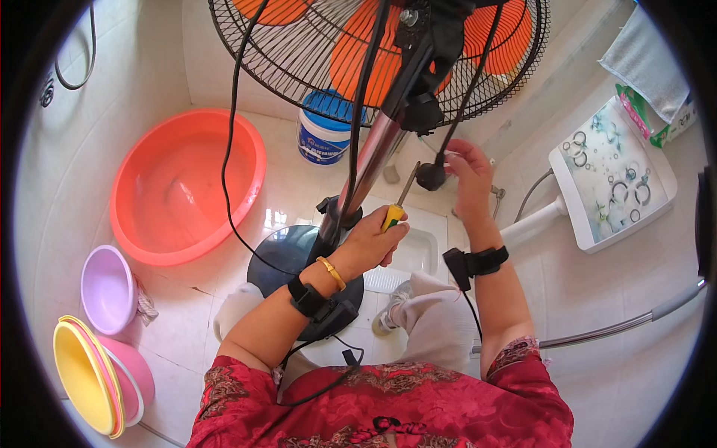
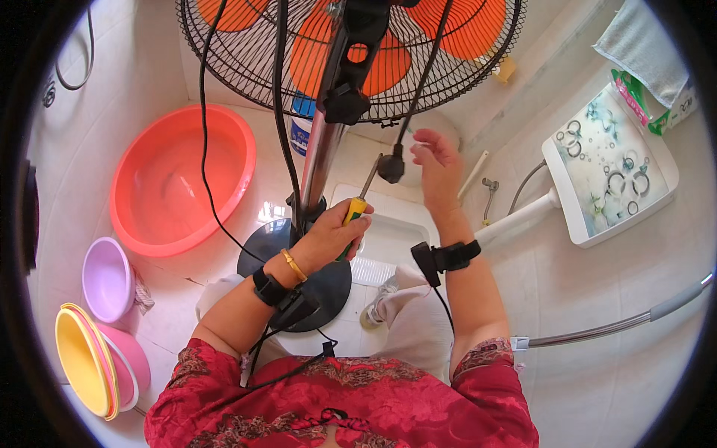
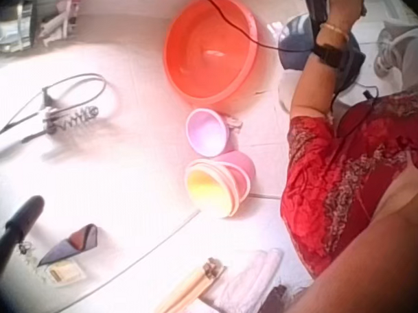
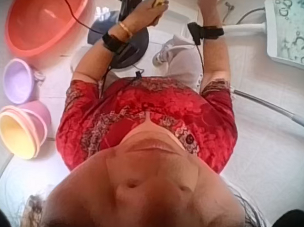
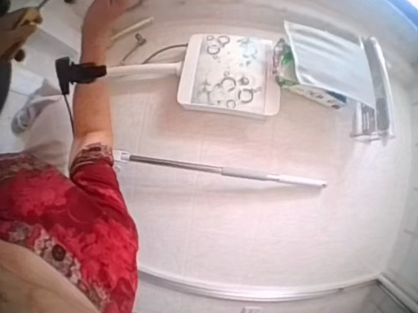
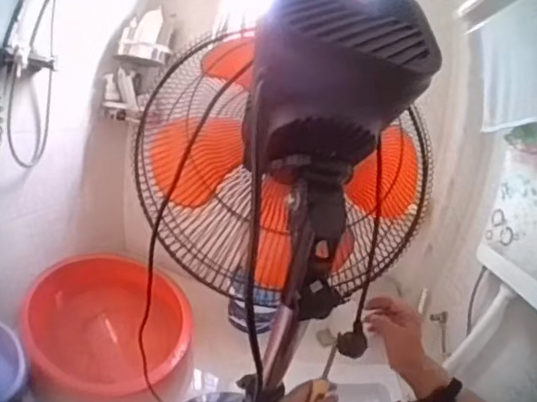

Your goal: Tighten the screws and secure the cage of a standing electric fan.

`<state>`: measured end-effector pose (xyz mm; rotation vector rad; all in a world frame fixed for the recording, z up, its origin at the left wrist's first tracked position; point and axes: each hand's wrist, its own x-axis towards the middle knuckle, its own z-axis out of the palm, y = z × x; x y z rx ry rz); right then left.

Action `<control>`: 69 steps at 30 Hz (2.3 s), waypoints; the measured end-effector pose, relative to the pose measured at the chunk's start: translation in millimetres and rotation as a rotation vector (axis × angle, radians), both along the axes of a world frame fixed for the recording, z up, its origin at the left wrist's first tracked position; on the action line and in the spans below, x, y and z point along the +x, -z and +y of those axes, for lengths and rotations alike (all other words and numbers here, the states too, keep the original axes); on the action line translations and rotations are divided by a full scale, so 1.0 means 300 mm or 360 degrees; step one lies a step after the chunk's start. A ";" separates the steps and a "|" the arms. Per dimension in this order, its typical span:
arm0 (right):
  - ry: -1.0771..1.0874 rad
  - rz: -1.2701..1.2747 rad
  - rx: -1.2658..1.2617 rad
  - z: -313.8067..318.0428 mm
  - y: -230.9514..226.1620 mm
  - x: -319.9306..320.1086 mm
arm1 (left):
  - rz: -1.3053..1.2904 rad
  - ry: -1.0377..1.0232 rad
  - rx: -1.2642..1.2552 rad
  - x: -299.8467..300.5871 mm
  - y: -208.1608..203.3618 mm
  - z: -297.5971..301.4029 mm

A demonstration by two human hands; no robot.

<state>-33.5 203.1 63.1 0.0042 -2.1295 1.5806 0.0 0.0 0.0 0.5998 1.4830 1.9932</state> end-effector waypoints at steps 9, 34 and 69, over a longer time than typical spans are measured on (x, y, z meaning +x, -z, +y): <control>-0.0311 0.0083 -0.0183 -0.152 -0.093 0.046 | 0.0116 0.0020 -0.0003 -0.009 -0.003 -0.002; 0.0341 0.0190 0.0174 0.108 -0.041 -0.154 | 0.0394 -0.0033 -0.0019 0.014 -0.023 -0.044; -0.0428 0.0236 -0.0931 -0.141 0.051 -0.123 | 0.0324 -0.0274 -0.0028 -0.242 -0.088 -0.276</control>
